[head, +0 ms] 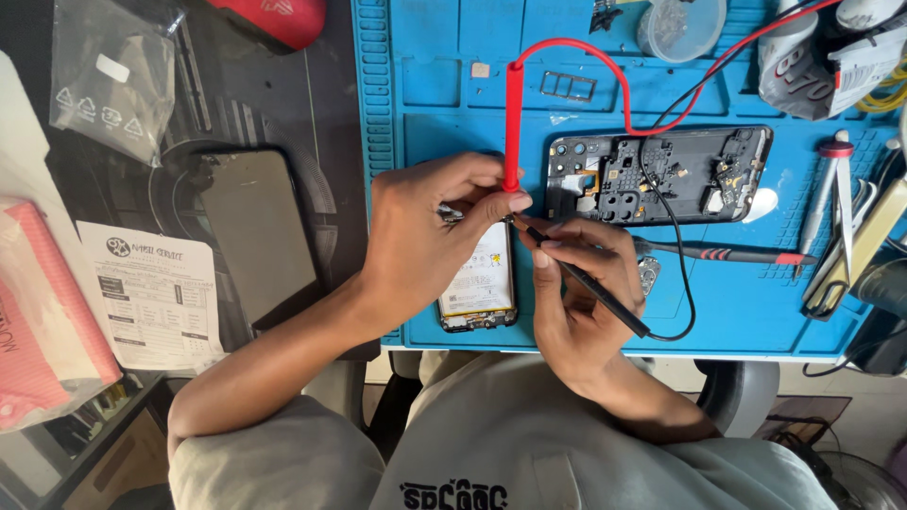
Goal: The person removes a battery from a disassembled smartphone, tests it with a multimeter, and then places it into a battery testing device. The person handles the phone chassis, battery, and testing equipment throughout the clip.
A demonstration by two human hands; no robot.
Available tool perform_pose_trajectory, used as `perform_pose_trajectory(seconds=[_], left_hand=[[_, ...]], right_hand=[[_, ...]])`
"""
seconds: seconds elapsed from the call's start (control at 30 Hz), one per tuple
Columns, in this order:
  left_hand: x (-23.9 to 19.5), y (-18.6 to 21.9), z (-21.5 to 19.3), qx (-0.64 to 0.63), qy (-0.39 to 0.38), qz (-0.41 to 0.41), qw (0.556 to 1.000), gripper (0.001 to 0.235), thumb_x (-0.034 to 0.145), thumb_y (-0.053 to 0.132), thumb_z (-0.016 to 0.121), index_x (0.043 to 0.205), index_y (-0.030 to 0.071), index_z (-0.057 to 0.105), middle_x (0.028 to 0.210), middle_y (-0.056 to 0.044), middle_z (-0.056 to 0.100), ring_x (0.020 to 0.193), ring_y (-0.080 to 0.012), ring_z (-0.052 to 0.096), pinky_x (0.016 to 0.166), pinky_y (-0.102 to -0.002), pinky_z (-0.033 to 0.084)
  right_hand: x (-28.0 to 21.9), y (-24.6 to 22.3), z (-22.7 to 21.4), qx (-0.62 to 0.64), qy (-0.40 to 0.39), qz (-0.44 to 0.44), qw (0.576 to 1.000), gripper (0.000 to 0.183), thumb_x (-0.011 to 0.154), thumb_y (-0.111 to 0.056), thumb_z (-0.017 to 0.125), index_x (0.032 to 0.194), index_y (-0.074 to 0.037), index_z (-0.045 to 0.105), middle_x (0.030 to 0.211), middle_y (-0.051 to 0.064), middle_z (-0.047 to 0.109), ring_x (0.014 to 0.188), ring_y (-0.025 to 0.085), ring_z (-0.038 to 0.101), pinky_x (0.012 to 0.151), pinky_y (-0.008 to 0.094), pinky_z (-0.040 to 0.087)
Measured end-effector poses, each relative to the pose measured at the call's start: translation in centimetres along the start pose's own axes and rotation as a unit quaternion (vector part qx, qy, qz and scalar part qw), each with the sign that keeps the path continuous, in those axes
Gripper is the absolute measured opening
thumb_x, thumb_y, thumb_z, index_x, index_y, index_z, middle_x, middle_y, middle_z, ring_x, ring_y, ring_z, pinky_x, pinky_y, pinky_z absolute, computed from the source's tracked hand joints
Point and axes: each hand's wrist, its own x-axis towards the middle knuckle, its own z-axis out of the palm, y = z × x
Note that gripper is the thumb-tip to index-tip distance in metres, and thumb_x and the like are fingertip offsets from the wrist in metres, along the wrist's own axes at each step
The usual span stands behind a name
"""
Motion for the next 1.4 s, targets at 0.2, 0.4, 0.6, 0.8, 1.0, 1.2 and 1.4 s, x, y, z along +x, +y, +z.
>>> perform_pose_trajectory(seconds=[0.2,0.4,0.6,0.8,1.0,1.2,1.4], left_hand=[[0.06,0.01,0.01,-0.005,0.001,-0.006,1.0,0.018,0.093,0.01,0.08,0.106,-0.001,0.072,0.094,-0.009,0.08,0.085,-0.0109,0.08,0.071,-0.024,0.063],[0.09,-0.1,-0.03,0.003,0.005,-0.001,1.0,0.019,0.092,0.01,0.081,0.104,-0.001,0.071,0.093,-0.009,0.08,0.085,-0.0111,0.08,0.071,-0.024,0.062],[0.08,-0.19,0.01,0.004,0.007,0.0,1.0,0.019,0.092,0.01,0.081,0.103,-0.001,0.07,0.093,-0.008,0.08,0.086,-0.0115,0.08,0.07,-0.024,0.063],[0.06,-0.24,0.21,0.008,0.015,0.022,1.0,0.017,0.093,0.01,0.081,0.102,0.0,0.07,0.093,-0.008,0.08,0.086,-0.0121,0.081,0.069,-0.024,0.063],[0.01,-0.29,0.11,0.016,0.015,0.034,0.999,0.018,0.093,0.01,0.08,0.103,0.0,0.07,0.095,-0.008,0.08,0.087,-0.0127,0.08,0.07,-0.024,0.063],[-0.07,-0.35,-0.02,0.01,0.01,0.039,0.999,0.018,0.093,0.011,0.08,0.103,0.0,0.071,0.094,-0.008,0.08,0.087,-0.0128,0.08,0.071,-0.025,0.063],[-0.12,-0.45,-0.04,0.006,0.015,0.042,0.999,0.019,0.092,0.01,0.082,0.103,-0.001,0.071,0.095,-0.009,0.079,0.089,-0.0136,0.08,0.076,-0.025,0.065]], right_hand=[[-0.07,0.16,-0.07,-0.004,-0.006,-0.011,1.0,0.013,0.105,0.012,0.061,0.115,0.007,0.054,0.123,0.018,0.054,0.115,0.031,0.07,0.096,0.039,0.062],[-0.16,0.26,-0.06,0.023,-0.007,-0.003,1.0,0.012,0.106,0.011,0.061,0.116,0.006,0.055,0.124,0.017,0.053,0.117,0.032,0.07,0.098,0.039,0.067],[-0.29,0.2,-0.02,0.009,-0.003,-0.005,1.0,0.012,0.107,0.009,0.062,0.117,0.007,0.055,0.124,0.016,0.054,0.112,0.03,0.072,0.094,0.036,0.068],[-0.28,0.21,0.08,0.008,-0.002,-0.009,1.0,0.012,0.107,0.009,0.06,0.118,0.007,0.055,0.127,0.017,0.054,0.114,0.029,0.071,0.096,0.035,0.067],[-0.26,0.14,0.16,0.023,0.002,-0.009,1.0,0.011,0.108,0.01,0.06,0.119,0.007,0.055,0.127,0.016,0.053,0.118,0.028,0.07,0.099,0.035,0.066],[-0.21,0.21,0.24,0.004,0.007,-0.017,1.0,0.013,0.107,0.01,0.061,0.118,0.007,0.055,0.126,0.016,0.053,0.114,0.026,0.07,0.096,0.034,0.067],[-0.17,0.23,0.34,0.007,0.005,-0.018,1.0,0.012,0.108,0.011,0.06,0.118,0.007,0.055,0.126,0.016,0.053,0.115,0.027,0.07,0.097,0.034,0.066]])
